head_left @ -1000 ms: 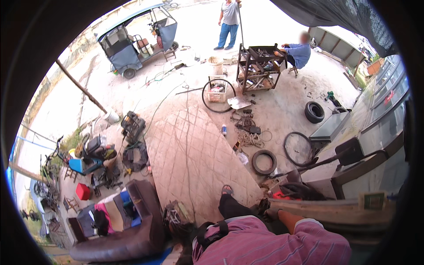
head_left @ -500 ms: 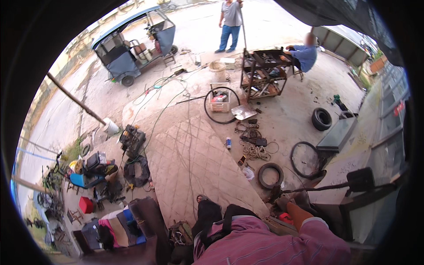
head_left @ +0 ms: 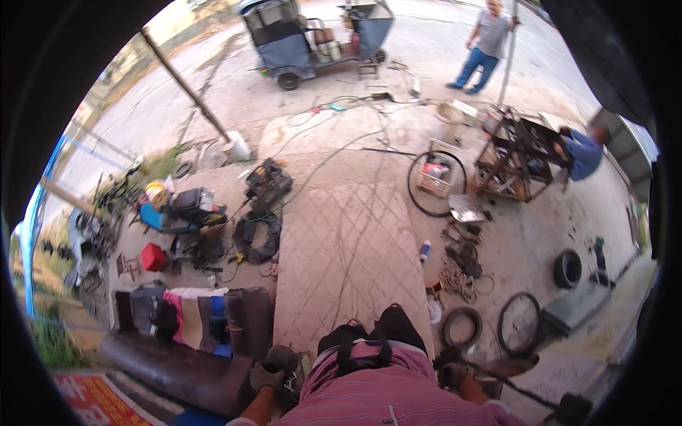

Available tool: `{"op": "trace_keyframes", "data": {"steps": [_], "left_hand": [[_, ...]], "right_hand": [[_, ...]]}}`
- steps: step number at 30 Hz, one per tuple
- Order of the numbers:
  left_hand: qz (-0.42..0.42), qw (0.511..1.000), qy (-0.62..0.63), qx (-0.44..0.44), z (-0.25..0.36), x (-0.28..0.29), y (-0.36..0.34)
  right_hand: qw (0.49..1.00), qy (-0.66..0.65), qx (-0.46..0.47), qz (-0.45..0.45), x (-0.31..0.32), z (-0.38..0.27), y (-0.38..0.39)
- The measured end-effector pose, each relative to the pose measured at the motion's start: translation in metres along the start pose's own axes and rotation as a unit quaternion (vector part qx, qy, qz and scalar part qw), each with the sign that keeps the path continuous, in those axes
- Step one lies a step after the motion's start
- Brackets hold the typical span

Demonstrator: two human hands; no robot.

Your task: The person picks up a mechanical part, sits on the floor, and uses a metal rod to clean or adjust its interior. They then stand up, walk outside, and continue inspecting the part while holding it with both hands.

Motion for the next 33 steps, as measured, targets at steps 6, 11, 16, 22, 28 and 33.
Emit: {"op": "trace_keyframes", "data": {"steps": [6,11,16,22,28,33], "left_hand": [[0.019,0.999,-0.018,0.021,0.111,0.083,-0.029],[0.040,0.996,0.021,0.074,0.156,0.075,-0.067],[-0.003,0.994,0.057,0.092,0.212,0.084,-0.082],[-0.088,0.990,0.001,0.114,0.242,0.068,-0.104],[-0.072,0.986,0.067,0.134,0.246,0.014,-0.140],[-0.081,0.973,0.045,0.210,0.259,0.040,-0.153]], "right_hand": [[0.991,0.080,0.015,0.104,0.018,-0.115,-0.031],[0.980,0.133,0.008,0.148,0.015,-0.241,-0.046],[0.963,0.199,0.028,0.178,-0.018,-0.374,-0.045],[0.938,0.295,0.027,0.181,-0.129,-0.509,-0.093],[0.908,0.384,0.021,0.168,-0.260,-0.595,-0.154],[0.882,0.448,0.005,0.144,-0.354,-0.644,-0.200]]}}
Point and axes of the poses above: each hand's wrist, its own y-axis away from the middle knuckle, its own x-axis out of the back of the hand, z = x × y, the point moved 6 cm from there along -y, towards the middle knuckle, and after that the axes turned 3 degrees about -z, right-handed, at the moved point
